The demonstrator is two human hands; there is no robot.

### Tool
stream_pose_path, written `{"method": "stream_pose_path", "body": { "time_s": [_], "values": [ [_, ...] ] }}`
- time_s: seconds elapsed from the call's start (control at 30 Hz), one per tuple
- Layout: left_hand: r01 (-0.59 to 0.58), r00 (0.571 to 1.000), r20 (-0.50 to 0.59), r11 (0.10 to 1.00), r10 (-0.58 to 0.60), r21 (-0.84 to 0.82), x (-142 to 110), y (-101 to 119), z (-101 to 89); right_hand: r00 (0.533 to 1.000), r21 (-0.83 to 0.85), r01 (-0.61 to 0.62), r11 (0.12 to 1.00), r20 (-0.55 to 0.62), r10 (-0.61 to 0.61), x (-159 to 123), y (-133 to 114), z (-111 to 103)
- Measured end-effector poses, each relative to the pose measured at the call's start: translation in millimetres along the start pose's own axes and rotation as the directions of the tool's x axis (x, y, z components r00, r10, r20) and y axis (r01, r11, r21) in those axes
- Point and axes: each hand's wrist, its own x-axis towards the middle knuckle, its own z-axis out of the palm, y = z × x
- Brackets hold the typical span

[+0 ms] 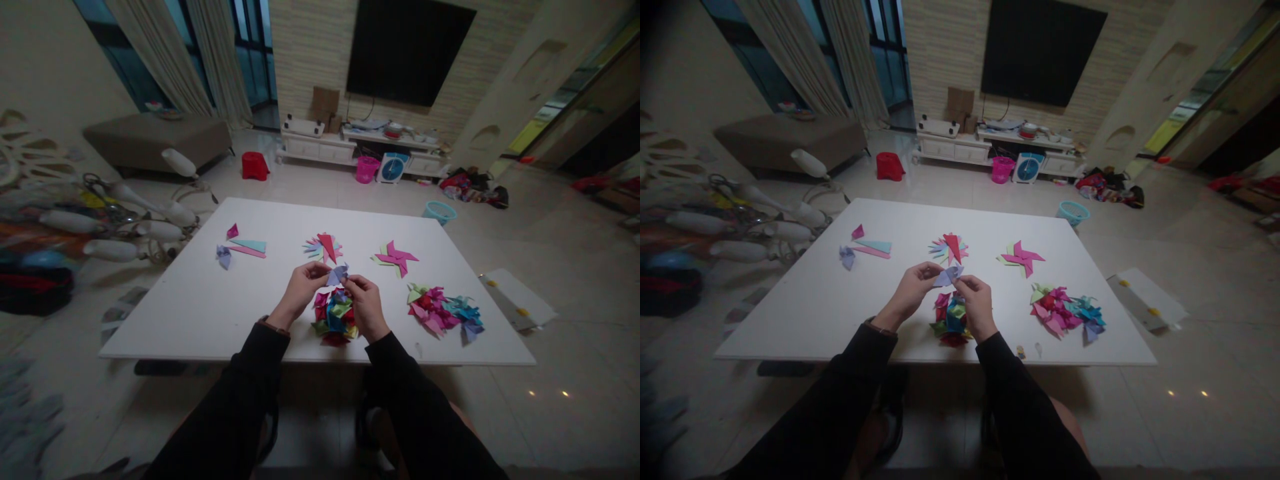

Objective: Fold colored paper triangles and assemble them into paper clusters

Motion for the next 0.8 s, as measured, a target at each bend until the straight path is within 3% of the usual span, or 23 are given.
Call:
{"method": "stream_pose_path", "body": {
  "time_s": [0.27, 0.43, 0.5, 0.6, 0.7, 0.8],
  "values": [
    [0.005, 1.0, 0.004, 1.0, -0.005, 0.017, -0.1, 1.7, 0.6, 0.997, -0.117, 0.071, 0.991, 0.033, -0.068, 2.1, -10.0, -3.0],
    [0.013, 0.999, -0.033, 0.999, -0.011, 0.05, -1.5, 3.2, -4.1, 0.968, -0.362, 0.239, 0.901, 0.022, -0.248, 26.1, -25.3, -35.0],
    [0.018, 0.998, -0.057, 0.998, -0.015, 0.06, -2.8, 4.9, -7.2, 0.951, -0.509, 0.278, 0.815, 0.03, -0.306, 38.5, -28.4, -56.2],
    [0.025, 0.996, -0.089, 0.997, -0.019, 0.072, -4.3, 7.6, -11.7, 0.936, -0.756, 0.299, 0.582, 0.116, -0.331, 53.2, -31.4, -88.9],
    [0.022, 0.995, -0.098, 0.997, -0.014, 0.073, -4.4, 8.7, -15.0, 0.948, -0.899, 0.287, 0.331, 0.217, -0.232, 62.5, -34.3, -119.4],
    [0.02, 0.995, -0.098, 0.997, -0.013, 0.068, -3.9, 8.6, -16.6, 0.966, -0.955, 0.256, 0.152, 0.247, -0.071, 67.8, -35.7, -147.0]
  ]
}}
